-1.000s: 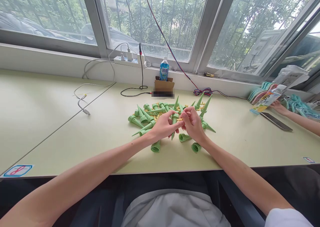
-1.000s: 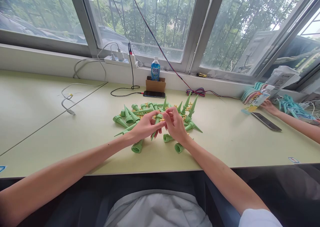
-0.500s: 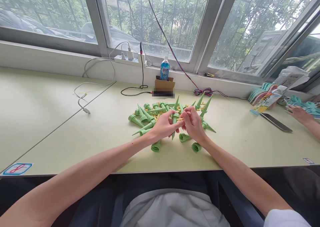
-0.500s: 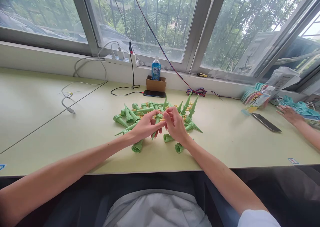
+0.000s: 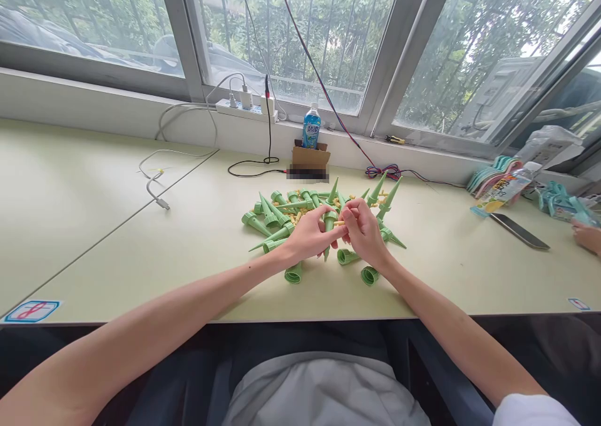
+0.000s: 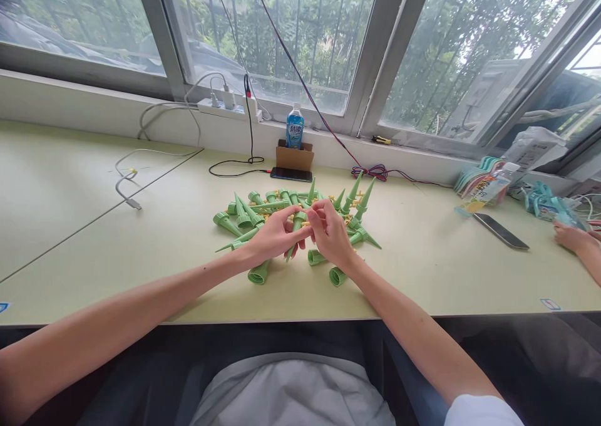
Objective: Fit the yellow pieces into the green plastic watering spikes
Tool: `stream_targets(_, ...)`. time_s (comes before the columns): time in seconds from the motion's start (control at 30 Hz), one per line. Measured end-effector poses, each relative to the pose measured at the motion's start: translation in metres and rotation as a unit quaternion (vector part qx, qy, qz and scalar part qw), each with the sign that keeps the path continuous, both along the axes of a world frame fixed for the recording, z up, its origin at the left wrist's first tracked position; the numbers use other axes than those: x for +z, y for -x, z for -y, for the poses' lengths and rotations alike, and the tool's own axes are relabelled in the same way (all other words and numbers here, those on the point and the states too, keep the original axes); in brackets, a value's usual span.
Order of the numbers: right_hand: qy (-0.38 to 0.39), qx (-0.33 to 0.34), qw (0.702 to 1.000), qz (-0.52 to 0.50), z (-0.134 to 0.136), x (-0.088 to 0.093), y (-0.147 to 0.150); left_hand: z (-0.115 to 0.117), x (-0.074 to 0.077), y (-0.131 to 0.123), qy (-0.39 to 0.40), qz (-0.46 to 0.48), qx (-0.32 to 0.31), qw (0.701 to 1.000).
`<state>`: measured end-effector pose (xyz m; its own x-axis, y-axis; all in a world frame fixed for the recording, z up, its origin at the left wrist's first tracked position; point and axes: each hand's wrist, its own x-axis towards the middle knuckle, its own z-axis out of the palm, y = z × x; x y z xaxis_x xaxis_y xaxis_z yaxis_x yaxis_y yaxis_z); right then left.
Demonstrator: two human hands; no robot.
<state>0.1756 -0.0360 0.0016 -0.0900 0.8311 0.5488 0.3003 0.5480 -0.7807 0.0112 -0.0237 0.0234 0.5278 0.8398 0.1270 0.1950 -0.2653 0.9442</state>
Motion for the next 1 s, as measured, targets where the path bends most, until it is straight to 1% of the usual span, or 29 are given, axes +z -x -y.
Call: stream_targets(1.0, 0.005, 0.003, 1.0, 0.005, -0.0009, -0.0013, 0.0003, -0.0008, -0.0006, 0.0002, -0.013, -0.012, -0.003, 1.0)
